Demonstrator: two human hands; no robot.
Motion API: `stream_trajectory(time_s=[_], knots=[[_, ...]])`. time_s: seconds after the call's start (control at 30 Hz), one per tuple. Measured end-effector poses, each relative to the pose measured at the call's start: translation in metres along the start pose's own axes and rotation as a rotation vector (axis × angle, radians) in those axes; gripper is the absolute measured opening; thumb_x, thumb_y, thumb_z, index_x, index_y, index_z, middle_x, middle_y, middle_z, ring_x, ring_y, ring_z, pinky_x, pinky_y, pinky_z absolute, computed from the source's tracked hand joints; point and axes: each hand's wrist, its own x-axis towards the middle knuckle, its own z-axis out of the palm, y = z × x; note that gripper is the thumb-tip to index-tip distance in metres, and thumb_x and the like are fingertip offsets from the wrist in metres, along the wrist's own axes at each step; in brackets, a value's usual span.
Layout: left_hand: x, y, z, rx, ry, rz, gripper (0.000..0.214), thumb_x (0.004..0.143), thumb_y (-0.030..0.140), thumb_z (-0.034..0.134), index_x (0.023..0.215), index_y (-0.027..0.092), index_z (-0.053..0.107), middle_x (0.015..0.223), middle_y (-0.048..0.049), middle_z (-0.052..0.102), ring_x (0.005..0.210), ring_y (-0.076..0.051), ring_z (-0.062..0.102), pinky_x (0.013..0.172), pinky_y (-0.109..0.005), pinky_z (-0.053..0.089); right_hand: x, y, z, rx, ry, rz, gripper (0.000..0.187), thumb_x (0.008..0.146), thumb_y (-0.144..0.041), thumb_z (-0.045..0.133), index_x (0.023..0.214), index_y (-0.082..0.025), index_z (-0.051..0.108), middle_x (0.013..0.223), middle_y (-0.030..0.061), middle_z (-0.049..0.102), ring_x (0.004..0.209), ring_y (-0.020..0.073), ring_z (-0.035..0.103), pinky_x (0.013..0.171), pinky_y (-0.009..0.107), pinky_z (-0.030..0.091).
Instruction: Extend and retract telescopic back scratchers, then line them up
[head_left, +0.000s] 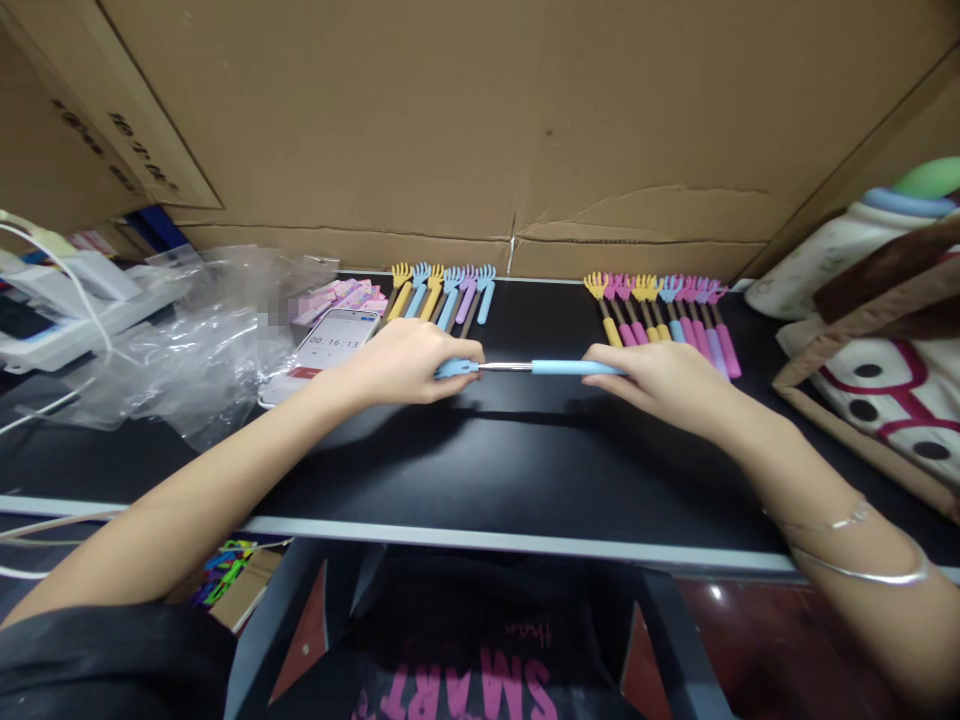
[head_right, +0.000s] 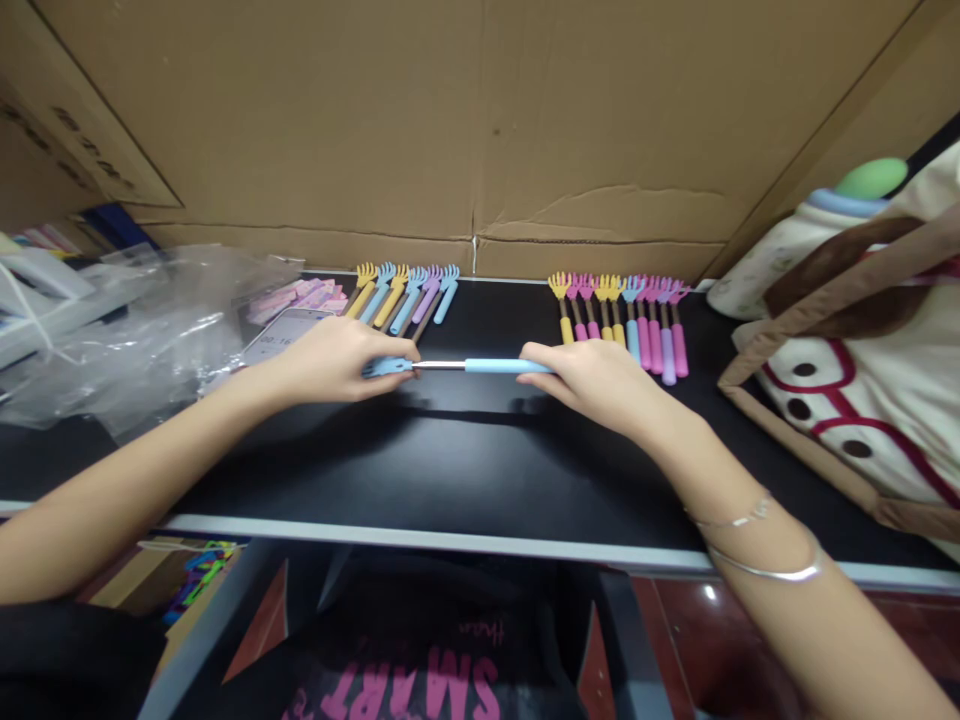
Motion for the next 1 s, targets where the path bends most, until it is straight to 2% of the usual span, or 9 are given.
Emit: stream_trajectory(time_s=[0.23,0.53,0.77,1.0], knots=[[0.002,0.002,-0.001,-0.232,-0.117,-0.055,0.024,0.085,0.037,0.047,0.091,0.026,0.067,0.068,0.0036,0.065,0.061,-0.012,0.056,0.059,-0.021,0.032,0.0,0.001,0.004,-0.013,0.017,-0.025,0.039,0.094,-0.051,0.029,0.084,-0.023,0.055,0.055,-0.0011,0.053,0.048,0.0132,0.046,0.047,0.024,0.022],[0.003,-0.004,0.002,-0.502,-0.223,0.05,0.028,0.089,0.039,0.046,0.094,0.02,0.067,0.084,0.0011,0.067,0.07,-0.011,0.057,0.066,-0.02,0.038,0.0,-0.003,0.002,-0.005,0.022,-0.046,0.038,0.094,-0.049,0.031,0.084,-0.023,0.057,0.056,-0.0008,0.055,0.048,0.0131,0.047,0.048,0.024,0.023],[0.003,-0.006,0.008,-0.429,-0.175,0.055,0.038,0.091,0.049,0.041,0.108,0.024,0.063,0.073,0.0031,0.063,0.058,-0.009,0.051,0.059,-0.019,0.034,0.0,-0.005,0.001,-0.006,0.115,-0.018,0.034,0.093,-0.048,0.036,0.092,-0.022,0.057,0.055,-0.0017,0.053,0.048,0.0128,0.047,0.049,0.024,0.025],[0.002,-0.001,0.01,-0.219,-0.07,-0.033,0.03,0.091,0.046,0.043,0.104,0.03,0.064,0.067,0.0043,0.063,0.057,-0.011,0.052,0.057,-0.02,0.03,0.0,-0.01,-0.003,0.017,0.168,-0.013,0.034,0.093,-0.047,0.035,0.087,-0.022,0.057,0.063,0.0007,0.06,0.054,0.0132,0.052,0.05,0.024,0.027]])
